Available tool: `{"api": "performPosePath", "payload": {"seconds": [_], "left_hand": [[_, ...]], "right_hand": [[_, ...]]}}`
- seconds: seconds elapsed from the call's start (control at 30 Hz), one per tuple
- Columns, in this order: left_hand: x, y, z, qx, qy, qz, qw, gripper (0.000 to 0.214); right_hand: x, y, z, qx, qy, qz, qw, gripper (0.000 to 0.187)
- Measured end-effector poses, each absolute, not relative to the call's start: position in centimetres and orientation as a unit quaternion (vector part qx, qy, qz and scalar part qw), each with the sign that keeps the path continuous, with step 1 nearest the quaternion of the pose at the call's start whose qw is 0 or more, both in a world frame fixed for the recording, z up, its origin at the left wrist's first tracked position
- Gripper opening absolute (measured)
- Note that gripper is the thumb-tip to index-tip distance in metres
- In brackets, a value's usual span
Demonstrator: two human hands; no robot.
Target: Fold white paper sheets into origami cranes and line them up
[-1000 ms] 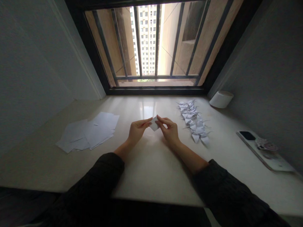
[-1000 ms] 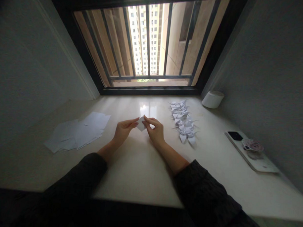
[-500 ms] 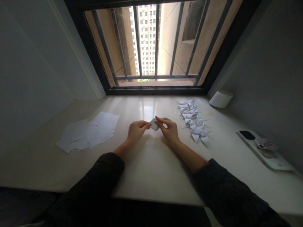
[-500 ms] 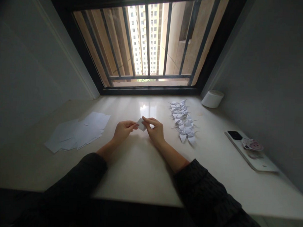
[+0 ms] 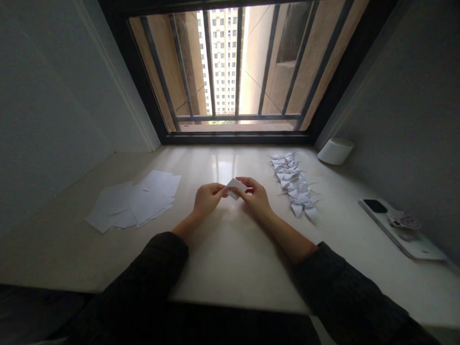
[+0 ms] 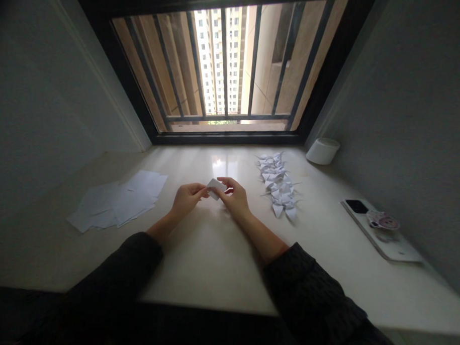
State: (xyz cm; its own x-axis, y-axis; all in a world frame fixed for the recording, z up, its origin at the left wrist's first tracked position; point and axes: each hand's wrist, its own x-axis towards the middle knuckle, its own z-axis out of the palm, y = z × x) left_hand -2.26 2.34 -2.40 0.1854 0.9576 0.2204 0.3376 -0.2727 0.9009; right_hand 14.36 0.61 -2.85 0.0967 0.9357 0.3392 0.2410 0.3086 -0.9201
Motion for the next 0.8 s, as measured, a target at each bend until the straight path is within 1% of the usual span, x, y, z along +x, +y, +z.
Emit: {"api": "performPosePath", "payload": {"seconds": [0.07, 0.2, 0.47, 0.6, 0.7, 0.8], "left_hand": [[-2.21, 2.36, -2.48, 0.677, 0.475, 0.429, 0.363, 0.031], [-2.17, 2.32, -2.64, 0.684, 0.472, 0.436, 0.345, 0.029], [-2.31, 2.19, -2.26, 0.703, 0.472, 0.421, 0.324, 0.029], [-2.36, 2.20, -2.03, 0.714, 0.480, 0.405, 0.309, 0.029], [-2.47, 2.31, -1.99, 0.715, 0.489, 0.398, 0.302, 0.029], [-2.72, 2.51, -1.97, 0.707, 0.498, 0.401, 0.302, 0.031]], "right_hand": [[14.45, 0.76, -2.96, -0.510, -0.596, 0.329, 0.525, 0.035], [14.62, 0.90, -3.12, -0.526, -0.592, 0.340, 0.507, 0.037], [14.79, 0.62, -2.45, -0.494, -0.559, 0.425, 0.512, 0.041], [14.69, 0.35, -2.21, -0.526, -0.506, 0.454, 0.511, 0.042], [14.77, 0.37, -2.25, -0.536, -0.498, 0.460, 0.504, 0.041], [15.11, 0.60, -2.34, -0.506, -0.533, 0.449, 0.509, 0.041]]}}
